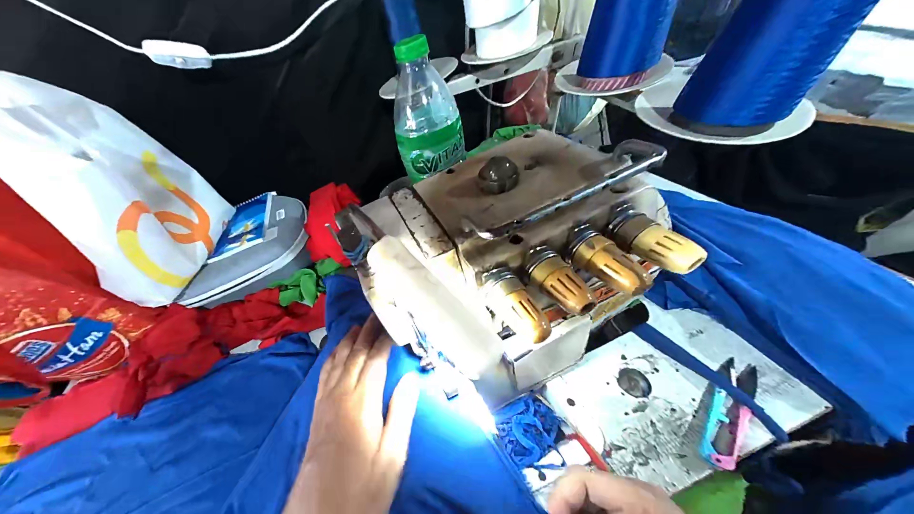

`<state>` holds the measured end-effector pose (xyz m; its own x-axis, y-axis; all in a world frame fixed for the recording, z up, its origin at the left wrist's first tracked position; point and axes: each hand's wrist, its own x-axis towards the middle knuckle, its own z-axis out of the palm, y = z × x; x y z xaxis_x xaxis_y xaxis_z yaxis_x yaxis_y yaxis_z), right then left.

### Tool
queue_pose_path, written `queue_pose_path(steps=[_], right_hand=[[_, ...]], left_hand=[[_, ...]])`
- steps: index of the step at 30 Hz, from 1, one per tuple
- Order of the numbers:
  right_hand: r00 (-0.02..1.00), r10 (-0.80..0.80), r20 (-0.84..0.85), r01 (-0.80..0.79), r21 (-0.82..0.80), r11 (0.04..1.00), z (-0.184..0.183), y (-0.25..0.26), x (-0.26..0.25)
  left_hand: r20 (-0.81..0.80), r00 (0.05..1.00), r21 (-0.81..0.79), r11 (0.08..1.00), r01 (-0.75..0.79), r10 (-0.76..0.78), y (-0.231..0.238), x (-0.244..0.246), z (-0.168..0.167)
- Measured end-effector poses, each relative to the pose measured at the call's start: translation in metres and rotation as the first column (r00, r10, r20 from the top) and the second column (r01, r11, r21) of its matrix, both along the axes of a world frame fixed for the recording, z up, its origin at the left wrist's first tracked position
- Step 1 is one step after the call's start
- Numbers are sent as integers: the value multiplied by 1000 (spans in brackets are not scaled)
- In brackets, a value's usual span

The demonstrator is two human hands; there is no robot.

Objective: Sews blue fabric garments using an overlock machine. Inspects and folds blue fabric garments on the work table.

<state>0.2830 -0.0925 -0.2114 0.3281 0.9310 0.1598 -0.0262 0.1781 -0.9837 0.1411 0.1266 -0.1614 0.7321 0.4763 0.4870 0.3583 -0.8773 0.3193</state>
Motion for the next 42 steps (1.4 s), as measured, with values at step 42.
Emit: queue_pose_path(steps=[42], right_hand=[[994, -107, -8, 106, 188, 976, 18, 64, -44]], left_hand=[[-41, 961, 50, 960, 275, -273, 64, -50, 39]])
